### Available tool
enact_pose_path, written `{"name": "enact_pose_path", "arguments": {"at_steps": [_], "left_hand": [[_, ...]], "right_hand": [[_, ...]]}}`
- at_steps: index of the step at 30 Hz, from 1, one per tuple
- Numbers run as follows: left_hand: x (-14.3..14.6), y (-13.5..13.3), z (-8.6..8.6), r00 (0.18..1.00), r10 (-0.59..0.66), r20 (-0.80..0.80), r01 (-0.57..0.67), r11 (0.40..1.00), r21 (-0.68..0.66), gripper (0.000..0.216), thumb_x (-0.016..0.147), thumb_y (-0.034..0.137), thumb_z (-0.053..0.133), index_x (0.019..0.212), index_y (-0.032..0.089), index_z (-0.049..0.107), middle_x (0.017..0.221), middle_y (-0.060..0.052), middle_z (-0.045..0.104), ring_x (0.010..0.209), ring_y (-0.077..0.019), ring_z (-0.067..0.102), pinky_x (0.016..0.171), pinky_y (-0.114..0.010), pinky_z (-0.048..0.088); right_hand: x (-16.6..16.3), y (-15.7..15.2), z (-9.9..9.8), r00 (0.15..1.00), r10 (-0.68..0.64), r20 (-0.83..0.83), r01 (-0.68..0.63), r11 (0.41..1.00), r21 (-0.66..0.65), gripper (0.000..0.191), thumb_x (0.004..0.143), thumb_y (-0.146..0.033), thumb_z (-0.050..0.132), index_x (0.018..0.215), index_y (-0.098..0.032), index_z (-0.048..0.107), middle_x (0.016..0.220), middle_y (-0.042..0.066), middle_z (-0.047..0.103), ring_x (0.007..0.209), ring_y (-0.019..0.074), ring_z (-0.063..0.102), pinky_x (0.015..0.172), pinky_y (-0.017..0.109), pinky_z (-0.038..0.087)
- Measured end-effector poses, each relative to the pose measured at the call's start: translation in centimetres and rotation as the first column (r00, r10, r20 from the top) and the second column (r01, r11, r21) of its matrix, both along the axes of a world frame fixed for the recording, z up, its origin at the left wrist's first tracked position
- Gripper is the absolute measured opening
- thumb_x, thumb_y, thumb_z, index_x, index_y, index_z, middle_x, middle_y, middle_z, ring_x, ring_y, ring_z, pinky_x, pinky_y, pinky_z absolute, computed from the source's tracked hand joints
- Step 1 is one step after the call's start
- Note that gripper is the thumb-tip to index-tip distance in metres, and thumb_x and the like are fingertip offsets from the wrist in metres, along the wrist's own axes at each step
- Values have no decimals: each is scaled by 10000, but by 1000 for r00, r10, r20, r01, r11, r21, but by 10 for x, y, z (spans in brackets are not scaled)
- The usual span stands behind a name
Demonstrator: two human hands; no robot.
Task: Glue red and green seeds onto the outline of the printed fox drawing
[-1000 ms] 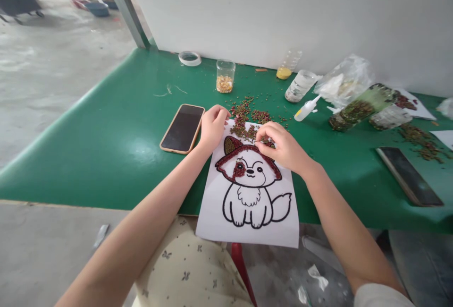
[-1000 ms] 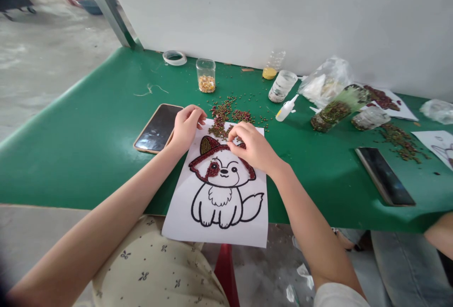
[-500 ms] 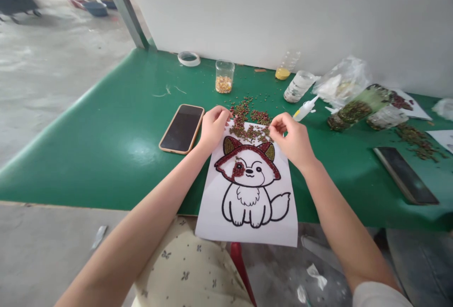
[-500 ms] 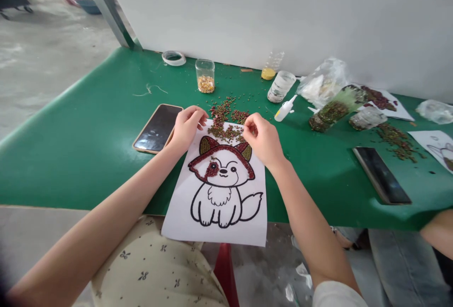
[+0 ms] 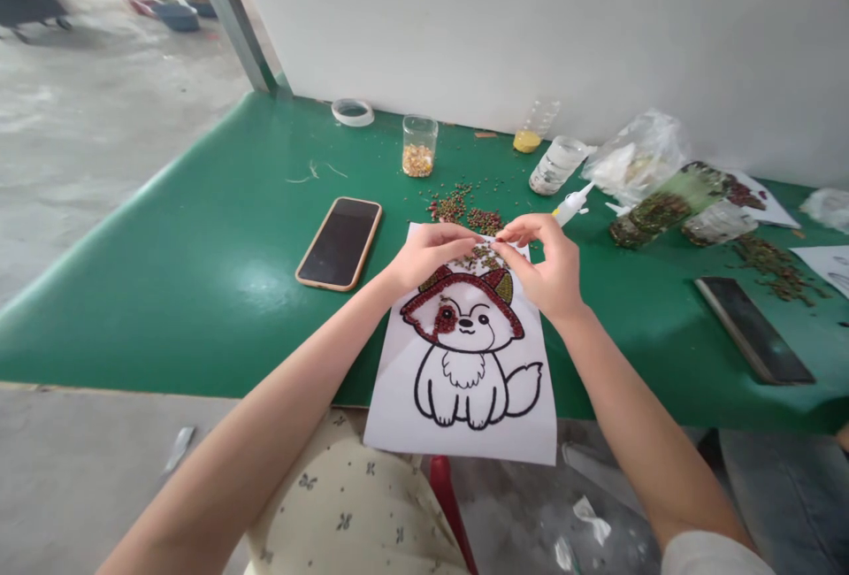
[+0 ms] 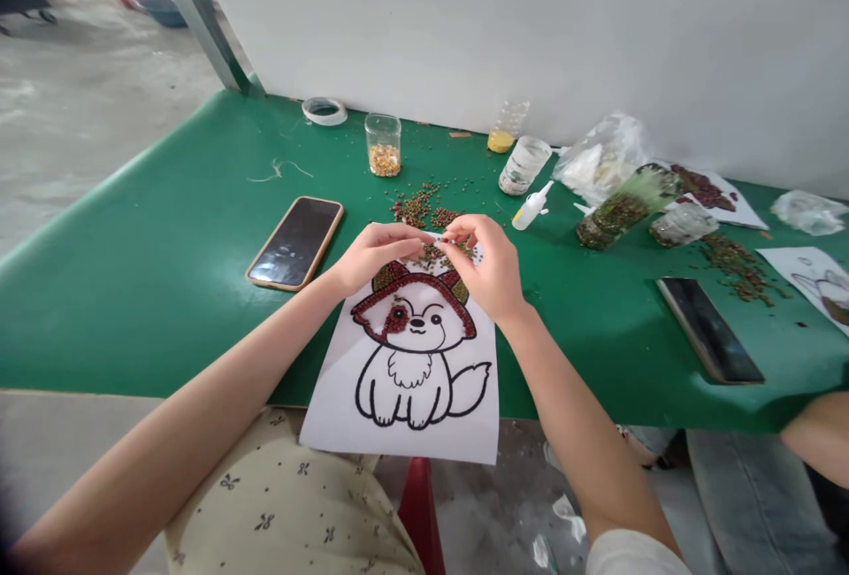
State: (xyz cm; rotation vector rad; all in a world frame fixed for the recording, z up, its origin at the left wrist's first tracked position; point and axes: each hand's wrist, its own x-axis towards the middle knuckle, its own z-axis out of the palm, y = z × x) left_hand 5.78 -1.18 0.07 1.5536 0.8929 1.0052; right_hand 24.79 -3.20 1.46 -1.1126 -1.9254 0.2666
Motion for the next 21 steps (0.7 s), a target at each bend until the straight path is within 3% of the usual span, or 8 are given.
{"name": "enact_pose_path", "arguments": {"at_steps": [5,11,14,17,18,21], "left_hand": [[3,-3,2,991,-134,25,135,991,-24,214,785,345,611,810,162,719,726,-35,670,666,-118,588,619,-249,467],[4,-2,-3,995,-67,-79,68,998,16,212,747,350,664,661,159,695,646,-27,647,593,-105,556,554,-235,434],[2,2,-5,996,90,-29,-90,996,14,227,761,357,645,663,158,694,614,-21,629,576,-99,544,546,-229,423],[-3,9,-7,930,362,55,-363,932,-4,227,769,357,630,679,158,693,591,-12,614,548,-89,528,531,-222,416],[-5,11,-7,899,432,71,-432,902,-16,223,770,350,626,676,158,690,586,-10,612,540,-85,522,523,-219,412],[-9,14,-7,848,523,92,-520,853,-53,204,767,319,618,665,154,681,587,-8,616,522,-76,506,507,-213,398]], "right_hand": [[-5,-4,-5,994,70,90,-70,998,-1,141,862,-246,576,994,-258,525,909,31,648,866,197,620,784,355,486],[-12,-6,-10,986,81,144,-75,996,-49,223,840,-188,571,1043,-257,513,876,30,627,852,202,586,778,352,463],[-11,-4,-9,987,92,128,-82,994,-77,198,842,-224,597,1024,-245,524,854,25,607,826,192,567,763,339,453],[-11,-2,-10,930,295,220,-263,951,-164,23,877,-237,573,896,-226,581,852,25,618,850,180,563,792,329,438],[-11,-1,-10,896,370,246,-324,923,-207,42,887,-239,564,867,-221,596,856,25,624,858,176,563,798,324,436],[-15,-2,-14,829,488,273,-403,860,-313,100,905,-256,550,860,-210,627,863,29,626,854,167,563,779,309,439]]}}
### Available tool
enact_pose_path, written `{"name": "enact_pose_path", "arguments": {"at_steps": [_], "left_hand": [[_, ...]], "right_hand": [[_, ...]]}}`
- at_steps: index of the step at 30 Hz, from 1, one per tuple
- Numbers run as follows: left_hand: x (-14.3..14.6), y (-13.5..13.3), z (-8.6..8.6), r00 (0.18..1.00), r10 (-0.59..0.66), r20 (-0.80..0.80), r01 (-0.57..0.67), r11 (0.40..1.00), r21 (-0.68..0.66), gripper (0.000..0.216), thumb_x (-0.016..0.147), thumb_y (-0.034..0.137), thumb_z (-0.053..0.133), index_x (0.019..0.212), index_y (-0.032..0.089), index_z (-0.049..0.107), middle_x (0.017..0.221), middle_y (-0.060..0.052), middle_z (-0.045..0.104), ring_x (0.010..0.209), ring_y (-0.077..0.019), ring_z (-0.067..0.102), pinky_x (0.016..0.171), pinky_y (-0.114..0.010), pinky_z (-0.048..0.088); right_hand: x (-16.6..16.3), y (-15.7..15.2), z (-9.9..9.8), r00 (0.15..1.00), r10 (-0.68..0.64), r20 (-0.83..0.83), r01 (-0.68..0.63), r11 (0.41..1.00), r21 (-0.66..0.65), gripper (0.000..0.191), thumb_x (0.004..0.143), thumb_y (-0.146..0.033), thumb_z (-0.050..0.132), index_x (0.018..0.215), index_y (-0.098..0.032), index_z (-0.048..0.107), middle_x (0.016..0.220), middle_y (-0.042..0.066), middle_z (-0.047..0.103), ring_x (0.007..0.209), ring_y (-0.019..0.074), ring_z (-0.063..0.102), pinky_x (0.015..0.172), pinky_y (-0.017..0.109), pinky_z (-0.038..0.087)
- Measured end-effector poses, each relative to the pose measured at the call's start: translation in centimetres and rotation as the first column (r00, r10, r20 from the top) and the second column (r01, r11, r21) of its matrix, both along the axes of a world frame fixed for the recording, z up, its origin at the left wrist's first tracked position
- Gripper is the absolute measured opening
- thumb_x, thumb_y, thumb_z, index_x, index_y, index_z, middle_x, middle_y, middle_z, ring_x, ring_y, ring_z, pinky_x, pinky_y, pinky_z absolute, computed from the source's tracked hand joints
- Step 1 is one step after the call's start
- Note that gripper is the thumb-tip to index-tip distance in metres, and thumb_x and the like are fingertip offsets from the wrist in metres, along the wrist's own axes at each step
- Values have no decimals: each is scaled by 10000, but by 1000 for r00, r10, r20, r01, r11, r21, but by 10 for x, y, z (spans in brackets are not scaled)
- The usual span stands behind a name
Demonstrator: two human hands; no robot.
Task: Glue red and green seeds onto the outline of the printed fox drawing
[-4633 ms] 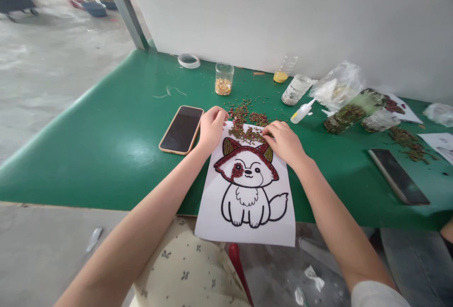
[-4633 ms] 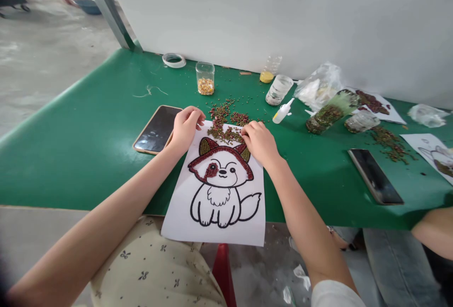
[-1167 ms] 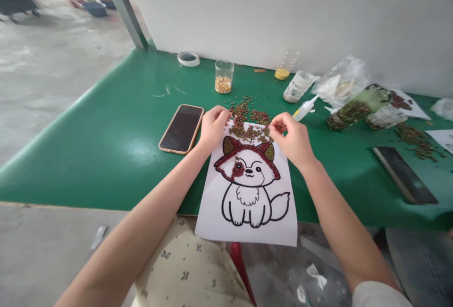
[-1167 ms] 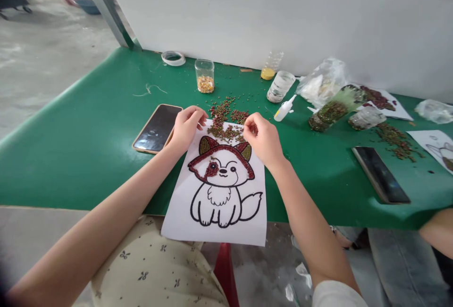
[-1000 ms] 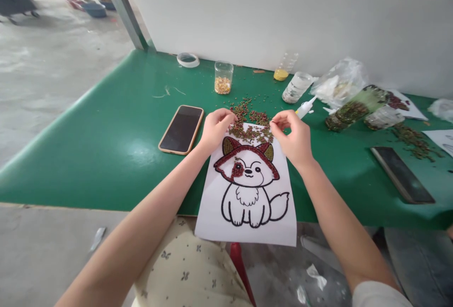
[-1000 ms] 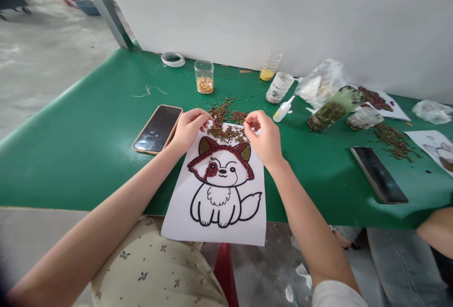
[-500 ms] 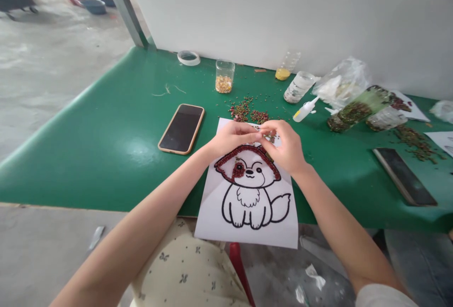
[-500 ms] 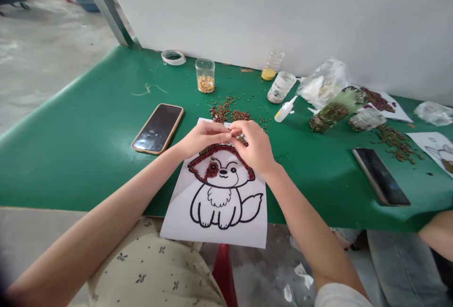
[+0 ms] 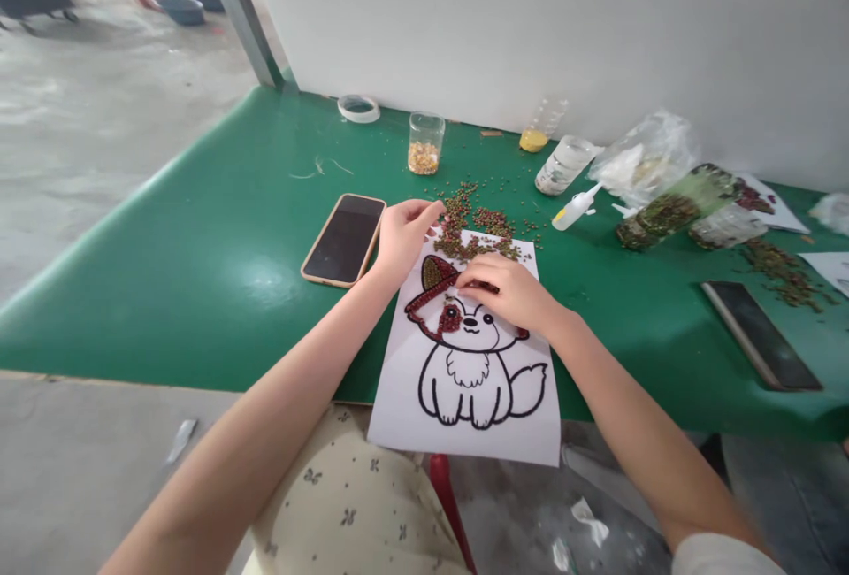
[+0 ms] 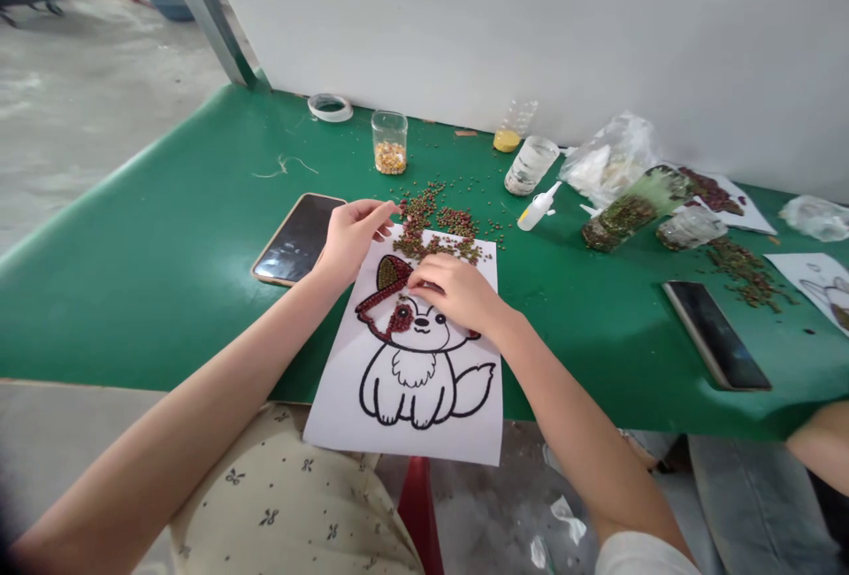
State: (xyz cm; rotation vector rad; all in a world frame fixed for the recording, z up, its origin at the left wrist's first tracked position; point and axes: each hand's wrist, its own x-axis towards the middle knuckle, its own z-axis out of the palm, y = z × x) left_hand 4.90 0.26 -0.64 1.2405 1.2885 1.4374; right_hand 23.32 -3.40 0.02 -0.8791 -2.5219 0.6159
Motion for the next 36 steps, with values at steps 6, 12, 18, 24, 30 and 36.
{"name": "enact_pose_path", "arguments": {"at_steps": [6,12,18,24,30,36], "left_hand": [[1,-1,-3,998,-28,-51,30,999,41,219,775,338,610,666,158,672,587,-4,601,543,-87,503,514,-225,392],[0,0,-6,992,-24,-122,33,997,72,241,791,357,593,675,160,666,572,7,574,550,-89,500,516,-236,370],[-1,0,-6,988,-22,-150,33,997,73,242,795,360,585,696,158,674,591,0,590,564,-93,511,525,-235,378],[-1,0,-6,987,-13,-161,24,998,65,251,790,375,585,705,156,674,605,-6,607,569,-96,512,522,-229,387],[0,0,-5,988,-16,-152,26,998,64,243,789,369,584,698,160,671,601,-6,610,567,-97,520,528,-230,397],[0,0,-5,993,-23,-119,29,998,49,221,777,344,592,691,155,668,603,-6,615,549,-85,505,531,-228,397]], "right_hand": [[-6,-3,-5,998,28,49,-27,999,-29,118,910,-272,549,875,-208,641,888,32,634,886,175,561,817,327,443],[-9,-4,-5,994,41,105,-43,999,16,157,934,-283,500,875,-200,621,905,44,624,916,185,540,826,331,437],[-16,-8,0,988,11,151,-20,998,54,169,954,-247,447,859,-179,570,890,62,593,887,191,514,804,328,429],[-13,-7,0,1000,-12,26,11,999,39,110,948,-227,456,871,-194,528,907,57,575,906,190,511,805,328,422],[-8,-5,4,996,-45,-76,51,996,69,94,936,-197,467,851,-208,505,878,40,569,889,185,514,803,327,414],[-1,0,8,970,-206,-127,225,961,161,92,925,-196,466,849,-211,517,866,40,581,875,190,535,789,323,417]]}}
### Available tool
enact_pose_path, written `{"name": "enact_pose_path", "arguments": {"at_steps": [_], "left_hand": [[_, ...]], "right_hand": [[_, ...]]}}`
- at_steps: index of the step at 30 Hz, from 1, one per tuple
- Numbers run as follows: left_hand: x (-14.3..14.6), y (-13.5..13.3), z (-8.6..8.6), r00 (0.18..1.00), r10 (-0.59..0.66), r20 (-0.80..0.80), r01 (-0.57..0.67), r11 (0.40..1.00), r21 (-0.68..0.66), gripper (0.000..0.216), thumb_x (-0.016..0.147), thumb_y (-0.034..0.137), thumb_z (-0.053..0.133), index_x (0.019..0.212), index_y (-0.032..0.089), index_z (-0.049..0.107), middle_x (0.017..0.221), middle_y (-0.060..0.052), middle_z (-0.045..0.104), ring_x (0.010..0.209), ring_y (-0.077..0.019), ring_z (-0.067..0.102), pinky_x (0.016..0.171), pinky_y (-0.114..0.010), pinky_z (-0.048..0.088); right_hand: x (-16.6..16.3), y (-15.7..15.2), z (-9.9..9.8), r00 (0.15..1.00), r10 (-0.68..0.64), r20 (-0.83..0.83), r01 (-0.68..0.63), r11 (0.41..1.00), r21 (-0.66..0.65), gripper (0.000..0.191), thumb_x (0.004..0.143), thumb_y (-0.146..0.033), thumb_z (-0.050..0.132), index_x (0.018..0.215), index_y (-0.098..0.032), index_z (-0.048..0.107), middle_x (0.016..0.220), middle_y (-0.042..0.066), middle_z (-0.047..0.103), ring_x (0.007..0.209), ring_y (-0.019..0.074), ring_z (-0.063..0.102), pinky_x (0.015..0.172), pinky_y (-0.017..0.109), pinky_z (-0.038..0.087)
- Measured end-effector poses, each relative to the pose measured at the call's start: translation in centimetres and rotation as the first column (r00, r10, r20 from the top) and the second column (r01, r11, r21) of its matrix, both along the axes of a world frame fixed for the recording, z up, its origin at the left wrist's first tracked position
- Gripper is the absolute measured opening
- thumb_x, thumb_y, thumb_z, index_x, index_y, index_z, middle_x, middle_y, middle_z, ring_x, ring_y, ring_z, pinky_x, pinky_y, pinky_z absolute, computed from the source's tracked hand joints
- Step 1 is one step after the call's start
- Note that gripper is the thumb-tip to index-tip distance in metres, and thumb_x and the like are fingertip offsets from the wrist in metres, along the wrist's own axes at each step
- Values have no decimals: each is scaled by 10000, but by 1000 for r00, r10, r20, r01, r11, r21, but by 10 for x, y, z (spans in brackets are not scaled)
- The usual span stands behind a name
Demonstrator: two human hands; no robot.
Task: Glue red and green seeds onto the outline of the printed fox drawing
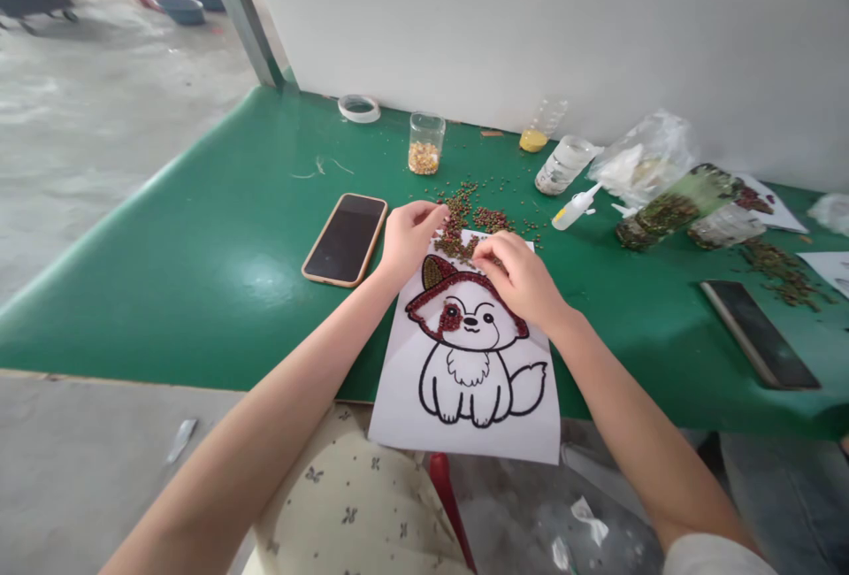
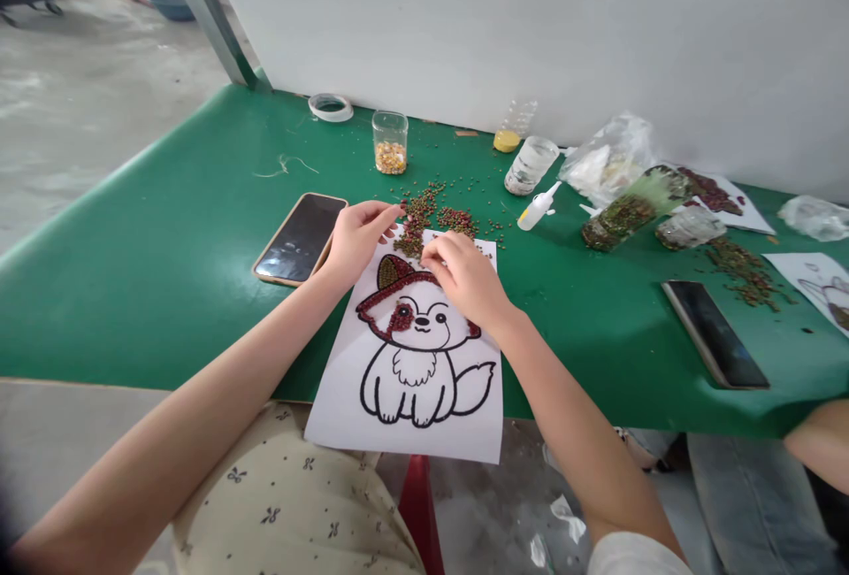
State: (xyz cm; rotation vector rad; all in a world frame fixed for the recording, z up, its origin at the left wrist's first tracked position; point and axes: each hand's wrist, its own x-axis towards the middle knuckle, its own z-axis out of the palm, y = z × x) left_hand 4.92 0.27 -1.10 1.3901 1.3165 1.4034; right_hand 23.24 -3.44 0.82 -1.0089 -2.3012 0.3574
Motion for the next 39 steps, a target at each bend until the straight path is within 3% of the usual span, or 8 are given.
{"name": "enact_pose_path", "arguments": {"at_steps": [5,8,11,13,16,18,21,39], "left_hand": [[1,-1,2,1000,7,26,-7,1000,-16,196,768,314,595,676,155,664,587,0,602,540,-82,502,526,-229,394],[1,-1,2,1000,8,29,-8,1000,-16,196,768,310,595,667,155,661,591,-1,601,545,-81,506,529,-230,396],[1,-1,2,1000,11,21,-11,1000,-14,198,770,312,593,669,157,662,593,-3,605,547,-82,509,534,-231,401],[0,-1,2,1000,10,18,-9,1000,-14,196,771,316,592,679,159,665,605,-6,618,547,-84,513,539,-231,409],[0,0,1,1000,9,13,-9,1000,-13,199,772,328,593,695,161,670,620,-8,632,547,-86,517,541,-231,415],[0,0,1,1000,12,2,-12,1000,-7,204,776,334,591,704,161,673,623,-7,633,550,-87,518,541,-230,414],[0,0,1,1000,11,-16,-11,1000,9,210,786,333,581,705,162,675,621,-4,627,557,-88,516,542,-229,412],[0,0,0,999,9,-44,-8,1000,10,233,796,351,567,701,165,670,640,-13,634,574,-99,518,537,-235,405]], "right_hand": [[16,9,-2,951,-308,29,306,950,58,119,894,-154,470,891,-206,577,910,56,648,895,213,569,774,324,418],[24,13,-3,916,-396,63,392,917,73,164,870,-127,476,940,-216,595,936,51,667,911,221,580,761,325,416],[25,14,-3,892,-449,55,445,892,77,47,865,-202,539,874,-212,584,867,44,654,844,218,573,711,316,409],[22,12,-2,914,-404,40,401,914,57,55,861,-241,575,819,-207,569,816,38,626,809,208,557,693,309,406],[13,8,-2,992,-111,55,111,994,-3,66,885,-217,558,825,-207,583,851,34,614,859,196,542,763,315,415],[6,5,-4,991,101,83,-98,994,-41,94,907,-202,531,853,-209,609,905,39,609,911,190,530,827,329,410],[-3,0,-8,965,244,99,-237,969,-75,122,918,-216,525,880,-209,640,927,42,591,918,181,517,849,333,405],[-19,-9,-12,928,294,228,-276,955,-106,202,952,-234,449,898,-203,642,948,58,582,916,187,486,812,323,423]]}}
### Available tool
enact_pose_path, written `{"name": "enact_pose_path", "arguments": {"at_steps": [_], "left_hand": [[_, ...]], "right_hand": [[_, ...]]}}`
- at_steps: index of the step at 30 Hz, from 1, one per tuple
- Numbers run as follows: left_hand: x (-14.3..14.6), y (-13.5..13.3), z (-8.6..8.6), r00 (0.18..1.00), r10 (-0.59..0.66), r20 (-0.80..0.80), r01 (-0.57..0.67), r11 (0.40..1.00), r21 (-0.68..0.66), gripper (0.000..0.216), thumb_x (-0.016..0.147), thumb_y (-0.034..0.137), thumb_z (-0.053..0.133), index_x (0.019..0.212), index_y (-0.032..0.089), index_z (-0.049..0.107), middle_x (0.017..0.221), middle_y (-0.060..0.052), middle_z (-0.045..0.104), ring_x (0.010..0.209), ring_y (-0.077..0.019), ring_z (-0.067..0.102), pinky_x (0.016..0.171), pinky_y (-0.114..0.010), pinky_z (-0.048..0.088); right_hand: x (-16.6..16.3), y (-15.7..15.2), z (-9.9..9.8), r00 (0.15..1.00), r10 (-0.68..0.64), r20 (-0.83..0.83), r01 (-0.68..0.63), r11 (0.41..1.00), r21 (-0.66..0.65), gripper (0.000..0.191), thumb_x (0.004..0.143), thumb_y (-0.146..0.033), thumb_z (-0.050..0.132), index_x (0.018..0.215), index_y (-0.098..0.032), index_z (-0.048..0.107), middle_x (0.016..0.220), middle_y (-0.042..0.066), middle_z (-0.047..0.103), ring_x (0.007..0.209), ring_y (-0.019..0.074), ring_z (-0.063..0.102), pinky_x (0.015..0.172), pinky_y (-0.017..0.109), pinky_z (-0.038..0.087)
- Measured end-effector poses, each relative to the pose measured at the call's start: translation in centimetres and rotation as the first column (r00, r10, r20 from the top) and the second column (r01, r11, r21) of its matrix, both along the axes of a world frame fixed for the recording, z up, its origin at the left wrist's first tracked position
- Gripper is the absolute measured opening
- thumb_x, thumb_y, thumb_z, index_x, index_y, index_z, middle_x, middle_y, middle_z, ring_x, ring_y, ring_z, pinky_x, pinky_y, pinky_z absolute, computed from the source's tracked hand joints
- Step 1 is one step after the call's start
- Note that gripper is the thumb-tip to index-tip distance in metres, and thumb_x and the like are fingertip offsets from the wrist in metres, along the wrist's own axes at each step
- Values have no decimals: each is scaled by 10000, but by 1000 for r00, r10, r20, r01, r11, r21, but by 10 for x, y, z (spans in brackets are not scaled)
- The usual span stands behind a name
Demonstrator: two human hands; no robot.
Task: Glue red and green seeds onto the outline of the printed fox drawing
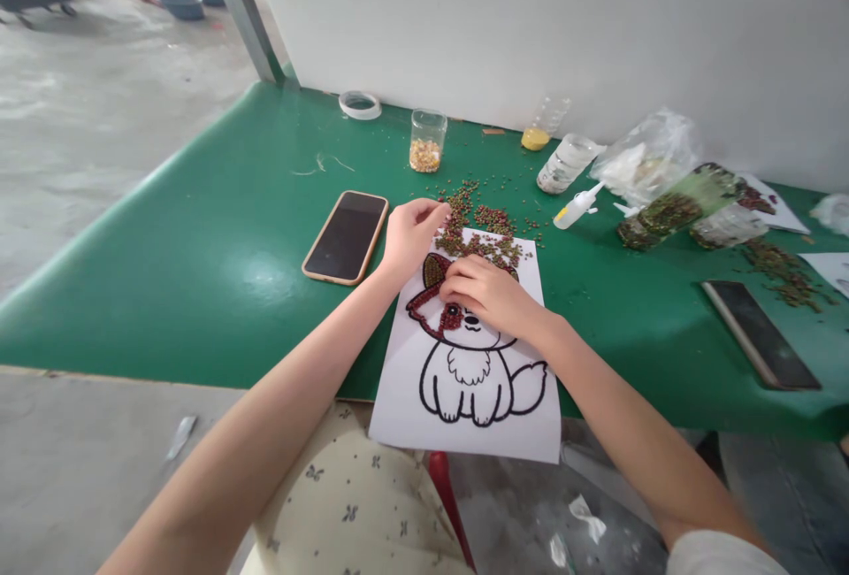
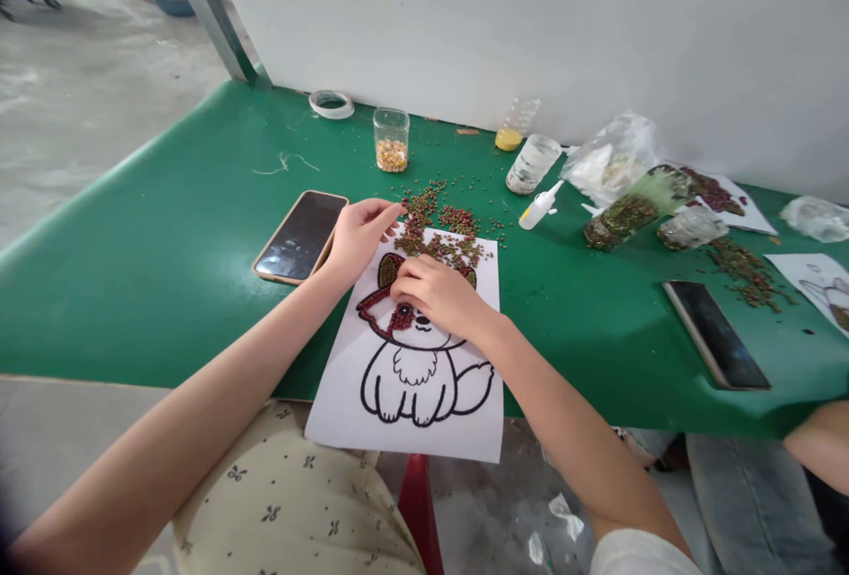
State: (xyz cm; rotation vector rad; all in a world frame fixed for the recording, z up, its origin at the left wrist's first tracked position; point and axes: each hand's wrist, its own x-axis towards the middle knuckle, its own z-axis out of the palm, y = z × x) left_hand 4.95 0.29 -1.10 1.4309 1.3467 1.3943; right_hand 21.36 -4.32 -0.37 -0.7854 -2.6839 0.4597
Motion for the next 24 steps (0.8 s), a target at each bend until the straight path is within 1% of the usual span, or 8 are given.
{"name": "enact_pose_path", "arguments": {"at_steps": [9,14,21,24], "left_hand": [[0,-1,2,1000,-3,-3,3,1000,3,226,791,346,574,694,162,664,617,-1,615,563,-97,509,535,-240,398],[1,0,1,1000,4,6,-4,1000,-8,218,786,343,582,698,162,666,625,-3,629,563,-97,520,543,-237,404],[-1,1,-2,1000,1,-15,-1,1000,4,237,786,377,577,727,168,675,615,-2,613,572,-102,516,527,-229,399],[-1,0,-2,1000,7,-13,-7,1000,-7,236,779,377,580,720,168,672,623,-4,620,572,-102,515,523,-226,402]], "right_hand": [[-3,-3,3,997,11,78,-18,995,96,200,957,-182,418,879,-168,602,923,64,574,890,184,476,791,302,422],[-6,-5,4,991,-13,134,-5,991,135,193,958,-176,406,879,-173,582,925,71,566,879,195,476,787,322,420],[-5,-5,3,995,-25,95,14,994,111,177,951,-148,398,886,-169,561,941,77,564,907,203,479,808,324,432],[-4,-4,4,997,-25,74,19,996,82,161,946,-155,421,886,-176,570,938,72,573,904,197,484,807,327,438]]}}
